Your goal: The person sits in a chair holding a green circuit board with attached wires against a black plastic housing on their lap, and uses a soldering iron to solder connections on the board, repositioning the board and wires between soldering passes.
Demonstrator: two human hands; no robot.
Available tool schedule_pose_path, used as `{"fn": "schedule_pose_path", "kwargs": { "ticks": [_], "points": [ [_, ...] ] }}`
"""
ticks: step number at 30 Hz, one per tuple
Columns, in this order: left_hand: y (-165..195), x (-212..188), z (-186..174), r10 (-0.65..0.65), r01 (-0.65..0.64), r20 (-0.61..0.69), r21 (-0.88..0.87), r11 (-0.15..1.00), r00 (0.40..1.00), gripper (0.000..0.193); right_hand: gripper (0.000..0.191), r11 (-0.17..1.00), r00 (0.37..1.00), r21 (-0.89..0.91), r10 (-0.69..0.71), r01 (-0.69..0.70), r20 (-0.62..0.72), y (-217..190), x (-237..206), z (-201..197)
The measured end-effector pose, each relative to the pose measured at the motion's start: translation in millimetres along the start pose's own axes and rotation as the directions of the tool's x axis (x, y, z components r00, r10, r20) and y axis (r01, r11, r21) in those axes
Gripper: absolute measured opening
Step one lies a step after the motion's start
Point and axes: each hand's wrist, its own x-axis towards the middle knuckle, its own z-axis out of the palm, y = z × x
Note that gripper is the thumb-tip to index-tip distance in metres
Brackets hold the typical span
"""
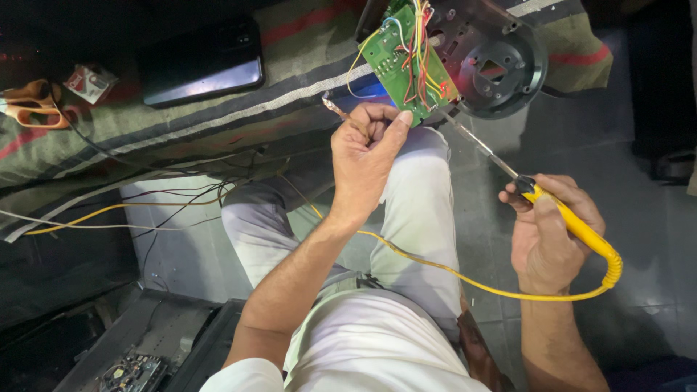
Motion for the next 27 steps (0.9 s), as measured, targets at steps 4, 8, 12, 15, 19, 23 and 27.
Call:
{"fn": "schedule_pose_path", "kwargs": {
  "ticks": [4, 8, 12, 15, 19, 23, 27],
  "points": [
    [-0.3, -0.1, 0.0, 0.007, -0.007, 0.003, -0.009, 1.000, 1.000, 0.008, 0.013, 1.000, 1.000, 0.000, -0.005, 0.005, 0.006, 0.6, -0.1, -0.5],
    [-0.6, -0.2, 0.2, -0.001, 0.001, -0.005, -0.016, 1.000, 1.000, 0.008, 0.013, 1.000, 1.000, 0.002, 0.001, -0.001, 0.000, 1.5, 0.1, -1.3],
    [-0.7, -0.1, 0.4, -0.007, 0.007, -0.012, -0.007, 1.000, 1.000, 0.008, 0.013, 1.000, 1.000, -0.003, 0.005, -0.005, -0.005, 2.0, -0.6, -2.2],
    [-0.7, 0.0, 0.5, -0.015, 0.015, -0.006, -0.022, 1.000, 1.000, 0.008, 0.012, 1.000, 1.000, -0.009, 0.006, -0.006, -0.004, 1.9, -0.3, -2.7],
    [-0.6, -0.2, 0.6, 0.004, -0.003, 0.002, -0.020, 1.000, 1.000, 0.008, 0.012, 1.000, 1.000, -0.025, 0.007, -0.007, 0.003, -0.9, -0.8, -3.4],
    [-0.4, -0.3, 0.6, -0.009, 0.009, 0.007, -0.046, 0.999, 1.000, 0.008, 0.012, 1.000, 1.000, -0.017, 0.004, -0.004, 0.012, -2.4, -1.6, -3.1],
    [-0.2, -0.3, 0.5, -0.007, 0.007, 0.000, -0.038, 0.999, 1.000, 0.008, 0.012, 1.000, 1.000, -0.023, 0.005, -0.004, 0.016, -1.2, 0.1, -2.7]
  ]
}}
